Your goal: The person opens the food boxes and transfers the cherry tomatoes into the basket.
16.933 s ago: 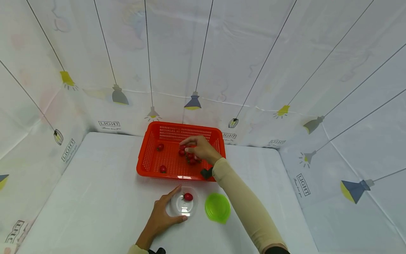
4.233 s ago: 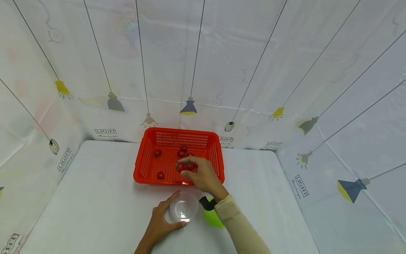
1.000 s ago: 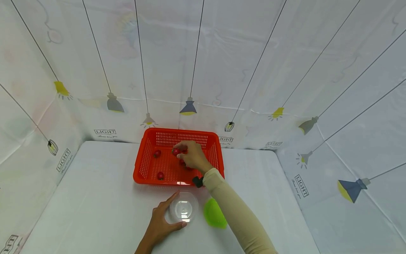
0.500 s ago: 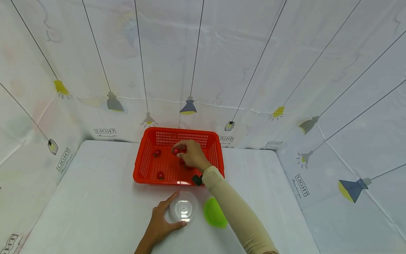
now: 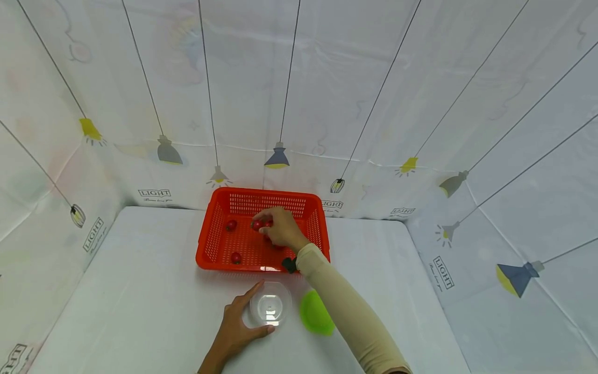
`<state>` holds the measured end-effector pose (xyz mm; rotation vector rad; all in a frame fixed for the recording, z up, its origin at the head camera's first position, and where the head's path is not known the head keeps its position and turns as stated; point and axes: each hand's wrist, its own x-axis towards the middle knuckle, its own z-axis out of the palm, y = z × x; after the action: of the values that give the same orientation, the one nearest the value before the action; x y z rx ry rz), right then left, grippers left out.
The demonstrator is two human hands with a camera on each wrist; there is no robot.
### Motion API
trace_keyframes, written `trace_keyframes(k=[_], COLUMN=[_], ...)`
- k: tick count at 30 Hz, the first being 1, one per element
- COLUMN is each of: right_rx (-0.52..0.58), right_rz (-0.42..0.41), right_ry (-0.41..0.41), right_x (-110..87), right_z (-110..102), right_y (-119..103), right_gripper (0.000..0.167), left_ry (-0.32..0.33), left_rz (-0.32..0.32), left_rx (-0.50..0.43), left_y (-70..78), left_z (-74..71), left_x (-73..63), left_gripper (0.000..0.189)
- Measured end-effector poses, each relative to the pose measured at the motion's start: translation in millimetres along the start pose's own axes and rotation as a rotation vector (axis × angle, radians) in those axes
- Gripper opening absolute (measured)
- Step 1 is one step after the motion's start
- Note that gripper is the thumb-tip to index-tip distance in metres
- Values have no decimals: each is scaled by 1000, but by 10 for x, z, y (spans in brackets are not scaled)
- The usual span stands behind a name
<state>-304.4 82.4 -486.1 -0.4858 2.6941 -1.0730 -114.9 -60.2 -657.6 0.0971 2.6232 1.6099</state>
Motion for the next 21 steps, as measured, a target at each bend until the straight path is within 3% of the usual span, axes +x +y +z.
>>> trace_keyframes(k=[9,21], right_rx=[87,29], right_rz=[60,39], right_ry=[-42,-48], right_x=[1,0], right_z=[14,10], right_y=[-10,28], right_gripper=[31,31], left_ry=[13,4], left_rz=[19,36], left_rx=[13,13], left_y=[-22,-22], left_z=[5,6], left_x=[12,22], left_gripper=[105,105])
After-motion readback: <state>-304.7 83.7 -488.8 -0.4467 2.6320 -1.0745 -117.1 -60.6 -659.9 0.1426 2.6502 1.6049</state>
